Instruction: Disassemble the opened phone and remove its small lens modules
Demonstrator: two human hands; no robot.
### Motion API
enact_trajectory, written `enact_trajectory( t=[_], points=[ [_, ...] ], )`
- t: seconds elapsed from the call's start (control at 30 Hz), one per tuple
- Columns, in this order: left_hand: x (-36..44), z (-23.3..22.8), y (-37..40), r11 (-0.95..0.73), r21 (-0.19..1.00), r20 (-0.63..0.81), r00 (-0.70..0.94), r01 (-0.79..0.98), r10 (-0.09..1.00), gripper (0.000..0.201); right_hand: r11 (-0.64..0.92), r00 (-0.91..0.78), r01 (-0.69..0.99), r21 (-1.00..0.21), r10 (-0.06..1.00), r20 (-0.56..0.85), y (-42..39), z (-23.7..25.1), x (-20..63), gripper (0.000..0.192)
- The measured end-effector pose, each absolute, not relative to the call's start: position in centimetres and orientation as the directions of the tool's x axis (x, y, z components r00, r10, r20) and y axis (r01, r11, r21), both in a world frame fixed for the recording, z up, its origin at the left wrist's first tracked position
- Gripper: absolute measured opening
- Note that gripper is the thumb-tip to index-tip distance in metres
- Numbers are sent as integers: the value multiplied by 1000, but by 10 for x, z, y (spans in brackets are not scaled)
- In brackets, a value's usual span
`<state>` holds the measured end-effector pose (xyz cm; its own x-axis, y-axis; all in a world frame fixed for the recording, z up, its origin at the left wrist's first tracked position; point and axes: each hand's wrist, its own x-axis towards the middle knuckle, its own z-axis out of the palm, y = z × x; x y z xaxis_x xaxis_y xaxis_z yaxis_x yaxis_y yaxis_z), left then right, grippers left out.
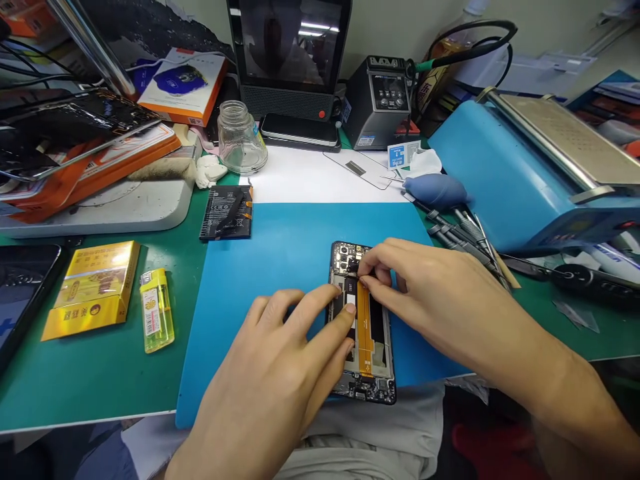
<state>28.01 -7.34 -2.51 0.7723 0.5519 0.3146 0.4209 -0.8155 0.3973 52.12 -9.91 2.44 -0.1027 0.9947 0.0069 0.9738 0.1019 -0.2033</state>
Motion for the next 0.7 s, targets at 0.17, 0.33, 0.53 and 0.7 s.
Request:
enact_trajectory(
  t=[0.17,0.33,0.53,0.7],
  points=[
    [281,-26,-73,-814,396,320,768,424,555,35,68,-75,969,-237,997,-23,-97,24,519,12],
    [281,-25,-74,-814,389,318,766,431,558,36,44,-56,960,-276,998,-37,-97,22,522,11],
    [282,-27,-75,-811,391,324,759,436,564,36,70,-84,944,-321,996,-28,-98,25,523,12],
    [282,-28,-76,-812,384,342,749,440,568,34,117,-116,928,-354,993,23,-102,27,529,8]
  ],
)
